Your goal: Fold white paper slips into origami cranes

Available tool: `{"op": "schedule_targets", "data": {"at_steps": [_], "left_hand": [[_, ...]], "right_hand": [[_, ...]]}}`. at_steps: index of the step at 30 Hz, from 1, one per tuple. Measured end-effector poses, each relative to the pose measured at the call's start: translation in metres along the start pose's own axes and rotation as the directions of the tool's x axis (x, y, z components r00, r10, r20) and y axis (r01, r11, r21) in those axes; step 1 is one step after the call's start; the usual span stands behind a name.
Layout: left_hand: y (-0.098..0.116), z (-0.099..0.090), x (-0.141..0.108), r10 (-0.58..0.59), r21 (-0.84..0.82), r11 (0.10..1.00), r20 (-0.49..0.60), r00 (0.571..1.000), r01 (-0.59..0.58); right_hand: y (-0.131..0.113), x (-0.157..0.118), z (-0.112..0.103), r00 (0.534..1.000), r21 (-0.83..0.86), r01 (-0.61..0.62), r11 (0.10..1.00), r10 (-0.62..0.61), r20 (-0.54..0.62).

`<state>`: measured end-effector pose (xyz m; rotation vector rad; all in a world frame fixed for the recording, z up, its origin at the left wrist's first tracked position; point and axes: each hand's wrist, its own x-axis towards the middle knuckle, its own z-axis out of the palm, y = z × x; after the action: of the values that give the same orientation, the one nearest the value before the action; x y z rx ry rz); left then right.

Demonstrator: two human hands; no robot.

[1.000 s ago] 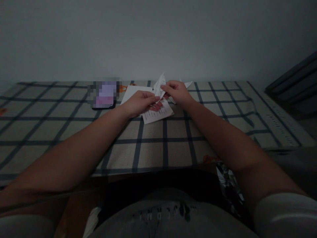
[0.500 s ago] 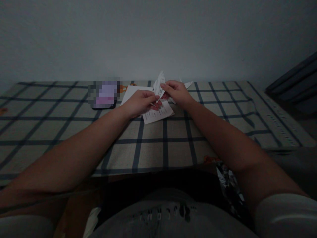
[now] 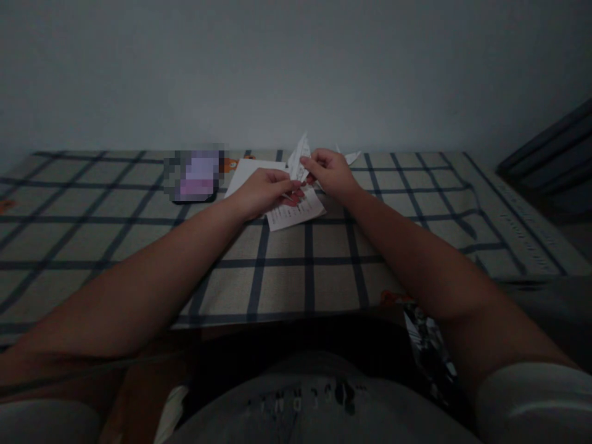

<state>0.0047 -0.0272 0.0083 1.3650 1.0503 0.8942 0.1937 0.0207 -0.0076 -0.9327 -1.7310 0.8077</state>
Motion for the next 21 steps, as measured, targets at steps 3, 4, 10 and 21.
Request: {"op": "schedule_targets", "data": {"at_steps": [3, 4, 10, 21], "left_hand": [[-0.0005, -0.0006, 0.0002, -0.006, 0.014, 1.000, 0.001, 1.000, 0.006], [-0.0011, -0.0013, 0.0007, -0.005, 0.009, 1.000, 0.007, 1.000, 0.005], [-0.0029, -0.0044, 0.0033, -0.025, -0.053, 0.998, 0.069, 0.997, 0.029], [0.0042, 0.0008, -0.0013, -0.056, -0.101, 0.993, 0.073, 0.996, 0.063]], "right_hand": [[-0.0015, -0.0009, -0.0017, 1.000, -0.008, -0.001, 1.000, 0.001, 0.015], [-0.0023, -0.0013, -0.0022, 1.000, -0.011, -0.004, 1.000, 0.004, 0.016], [-0.0068, -0.0035, -0.0037, 1.000, -0.029, -0.010, 1.000, 0.010, -0.001], [-0.0014, -0.0025, -0.0041, 1.000, -0.024, -0.009, 1.000, 0.008, -0.030]]}}
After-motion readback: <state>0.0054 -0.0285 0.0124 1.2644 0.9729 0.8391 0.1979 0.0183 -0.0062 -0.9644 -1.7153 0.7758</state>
